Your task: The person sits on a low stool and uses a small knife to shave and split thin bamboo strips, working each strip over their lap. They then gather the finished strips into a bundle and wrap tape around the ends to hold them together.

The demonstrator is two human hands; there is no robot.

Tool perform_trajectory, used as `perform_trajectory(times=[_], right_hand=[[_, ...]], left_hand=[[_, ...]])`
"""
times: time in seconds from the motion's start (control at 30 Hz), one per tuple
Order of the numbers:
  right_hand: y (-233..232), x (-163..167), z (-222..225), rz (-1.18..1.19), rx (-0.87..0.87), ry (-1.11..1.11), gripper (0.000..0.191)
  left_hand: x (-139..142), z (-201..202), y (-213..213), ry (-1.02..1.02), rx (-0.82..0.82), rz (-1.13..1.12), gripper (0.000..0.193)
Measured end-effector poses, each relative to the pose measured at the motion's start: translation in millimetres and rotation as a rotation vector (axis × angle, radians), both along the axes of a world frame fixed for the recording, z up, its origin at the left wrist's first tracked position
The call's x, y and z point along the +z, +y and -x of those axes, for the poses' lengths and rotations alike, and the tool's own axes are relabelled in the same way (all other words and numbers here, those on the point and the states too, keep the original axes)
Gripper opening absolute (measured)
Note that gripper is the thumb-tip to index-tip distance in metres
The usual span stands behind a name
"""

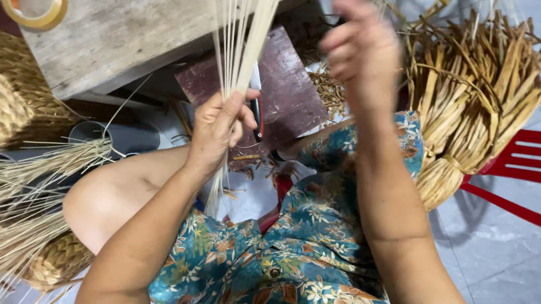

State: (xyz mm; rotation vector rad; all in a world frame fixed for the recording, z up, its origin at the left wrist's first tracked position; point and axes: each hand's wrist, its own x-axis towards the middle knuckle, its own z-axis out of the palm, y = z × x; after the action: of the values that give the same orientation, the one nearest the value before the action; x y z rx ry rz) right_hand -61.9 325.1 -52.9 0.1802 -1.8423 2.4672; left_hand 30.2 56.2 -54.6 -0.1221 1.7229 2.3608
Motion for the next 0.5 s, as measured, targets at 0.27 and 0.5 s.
perform_trajectory(times=[0.27,0.5], right_hand=[[-106,5,-30,-0.005,0.348,-0.032,0.024],[-72,-4,3,0.118,0.110,-0.129,0.016]], left_hand=[[-5,-9,1,-0.012,-0.004,0.019,0.025],[-2,-19,-4,-0.004,-0.031,0.039,0.025]])
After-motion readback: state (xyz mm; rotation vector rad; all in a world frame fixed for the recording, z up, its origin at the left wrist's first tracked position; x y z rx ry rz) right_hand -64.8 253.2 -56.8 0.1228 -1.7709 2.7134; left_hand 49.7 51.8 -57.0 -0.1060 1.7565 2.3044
